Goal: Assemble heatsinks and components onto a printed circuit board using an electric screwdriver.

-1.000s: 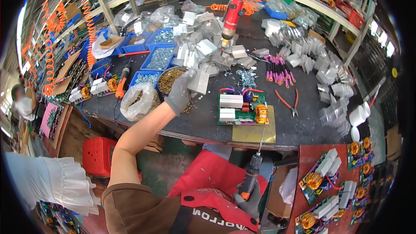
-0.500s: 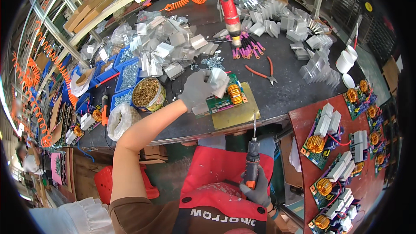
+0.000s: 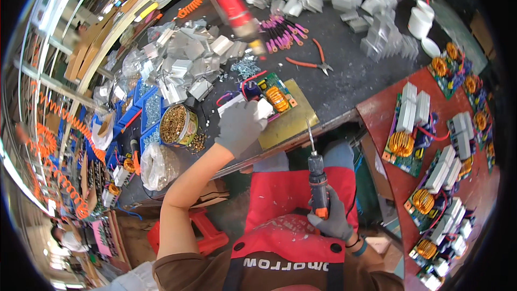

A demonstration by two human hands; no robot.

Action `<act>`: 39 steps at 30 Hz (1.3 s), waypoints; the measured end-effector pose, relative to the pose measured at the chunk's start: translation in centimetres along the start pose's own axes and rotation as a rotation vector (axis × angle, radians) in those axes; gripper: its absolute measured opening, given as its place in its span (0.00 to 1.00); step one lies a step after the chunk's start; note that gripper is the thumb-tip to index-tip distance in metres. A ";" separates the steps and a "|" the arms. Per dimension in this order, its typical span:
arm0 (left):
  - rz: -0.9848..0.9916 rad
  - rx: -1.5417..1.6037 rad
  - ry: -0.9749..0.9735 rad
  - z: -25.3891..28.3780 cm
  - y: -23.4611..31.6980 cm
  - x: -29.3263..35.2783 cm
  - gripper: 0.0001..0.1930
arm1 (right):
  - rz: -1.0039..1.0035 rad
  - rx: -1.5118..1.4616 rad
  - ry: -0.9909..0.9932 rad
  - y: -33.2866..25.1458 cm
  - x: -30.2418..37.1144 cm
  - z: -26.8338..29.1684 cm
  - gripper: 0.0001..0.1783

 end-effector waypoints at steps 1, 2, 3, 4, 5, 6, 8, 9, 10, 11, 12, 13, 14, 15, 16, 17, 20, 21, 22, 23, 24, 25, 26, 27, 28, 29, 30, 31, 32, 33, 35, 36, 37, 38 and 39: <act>0.012 0.079 -0.058 -0.2 -0.3 -0.2 0.24 | 0.003 0.031 -0.003 0.0 0.1 0.0 0.44; 0.047 0.158 -0.039 0.3 -0.7 -0.2 0.23 | -0.020 0.029 -0.015 0.3 -0.1 0.0 0.45; 0.052 0.152 -0.078 0.3 -0.8 -0.2 0.23 | 0.001 0.037 -0.016 0.3 -0.1 -0.1 0.45; 0.088 0.179 -0.096 0.3 -1.1 -0.2 0.24 | 0.036 0.066 -0.003 0.1 -0.1 0.0 0.46; 0.101 0.206 -0.075 0.5 -1.2 -0.2 0.25 | 0.031 0.092 0.017 0.2 -0.2 0.1 0.46; 0.125 0.203 -0.116 0.2 -1.2 -0.1 0.25 | 0.070 0.092 0.011 -0.1 -0.1 0.0 0.46; 0.070 0.180 -0.016 0.7 -0.8 -0.1 0.26 | -0.008 0.076 -0.005 0.5 -0.2 0.0 0.45; 0.075 0.176 -0.028 0.3 -0.9 0.0 0.26 | 0.028 0.080 -0.010 0.2 -0.2 0.1 0.45; 0.069 0.191 0.000 0.3 -0.9 0.0 0.26 | -0.014 0.039 -0.020 0.5 -0.2 0.1 0.48; 0.054 0.212 0.040 0.3 -0.9 0.1 0.26 | -0.071 -0.010 -0.023 1.0 -0.1 0.2 0.50; 0.066 0.205 0.025 -0.1 -1.1 0.2 0.26 | -0.060 -0.003 -0.035 0.9 -0.1 0.1 0.50; 0.062 0.255 0.065 0.0 -1.3 0.1 0.24 | -0.051 0.008 -0.027 0.8 -0.2 0.1 0.50; 0.059 0.305 0.103 0.1 -1.3 0.2 0.22 | -0.063 0.011 -0.012 1.0 -0.1 0.2 0.50; 0.062 0.306 0.103 -0.1 -1.3 0.3 0.22 | -0.046 0.021 -0.022 0.9 -0.2 0.1 0.50; 0.064 0.228 0.119 -0.1 -1.1 0.5 0.22 | -0.048 0.012 -0.019 1.0 -0.2 0.0 0.50; 0.052 0.152 0.152 0.1 -0.7 0.6 0.22 | -0.080 0.000 -0.006 1.4 -0.2 0.1 0.50; 0.091 0.174 0.173 0.0 -0.4 0.8 0.22 | 0.014 0.113 0.020 0.8 -0.2 0.1 0.46; 0.114 0.171 0.147 -0.2 -0.5 0.7 0.22 | 0.040 0.114 0.012 0.6 -0.2 0.0 0.46; 0.093 0.221 0.180 0.1 -0.5 0.7 0.23 | 0.015 0.095 0.002 0.8 -0.3 0.0 0.46; 0.073 0.272 0.212 0.4 -0.6 0.7 0.23 | -0.023 0.074 0.001 1.1 -0.3 0.0 0.46; 0.072 0.275 0.211 0.5 -0.8 0.6 0.23 | -0.011 0.079 -0.006 0.9 -0.3 0.0 0.46; 0.051 0.266 0.180 0.5 -0.9 0.4 0.23 | -0.015 0.076 -0.014 0.9 -0.3 0.0 0.46; 0.012 0.250 0.170 0.6 -1.0 0.2 0.23 | -0.035 0.072 -0.011 1.0 -0.3 0.0 0.46; 0.029 0.255 0.152 0.5 -1.4 0.1 0.23 | -0.016 0.075 -0.023 0.8 -0.4 -0.2 0.46; 0.037 0.285 0.130 0.4 -1.7 0.0 0.23 | -0.015 0.075 -0.012 0.7 -0.4 -0.2 0.46; 0.016 0.317 0.136 0.4 -1.8 0.0 0.23 | -0.043 0.070 0.008 0.9 -0.4 -0.2 0.45; 0.045 0.314 0.108 0.2 -2.1 0.0 0.23 | -0.014 0.075 -0.001 0.6 -0.4 -0.3 0.45; 0.053 0.342 0.101 0.1 -2.3 0.0 0.24 | -0.013 0.085 -0.009 0.5 -0.4 -0.5 0.45; 0.038 0.382 0.118 0.2 -2.3 0.1 0.24 | -0.039 0.080 -0.010 0.7 -0.5 -0.5 0.45; 0.061 0.371 0.092 -0.1 -2.5 0.2 0.24 | -0.015 0.094 -0.017 0.4 -0.5 -0.5 0.45; 0.046 0.407 0.131 0.1 -2.4 0.6 0.25 | -0.021 0.075 -0.022 0.4 -0.5 -0.5 0.45; 0.042 0.406 0.131 0.1 -2.4 0.8 0.25 | 0.005 0.092 -0.026 0.2 -0.5 -0.4 0.45; 0.043 0.407 0.121 -0.1 -2.3 1.0 0.25 | -0.012 0.100 -0.030 0.4 -0.5 -0.4 0.46; 0.035 0.415 0.126 -0.1 -2.2 1.0 0.25 | -0.058 0.099 -0.026 0.8 -0.5 -0.3 0.46; 0.048 0.407 0.113 -0.2 -2.3 1.0 0.25 | -0.029 0.108 -0.038 0.6 -0.5 -0.4 0.46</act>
Point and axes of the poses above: each hand's wrist, its own x-axis away from the middle knuckle, its own z-axis out of the back of the hand, y = z × x, the point moved 8 cm from there along -x, towards the middle knuckle, and after that the axes turned 4 degrees about -z, right-handed, at the moved point
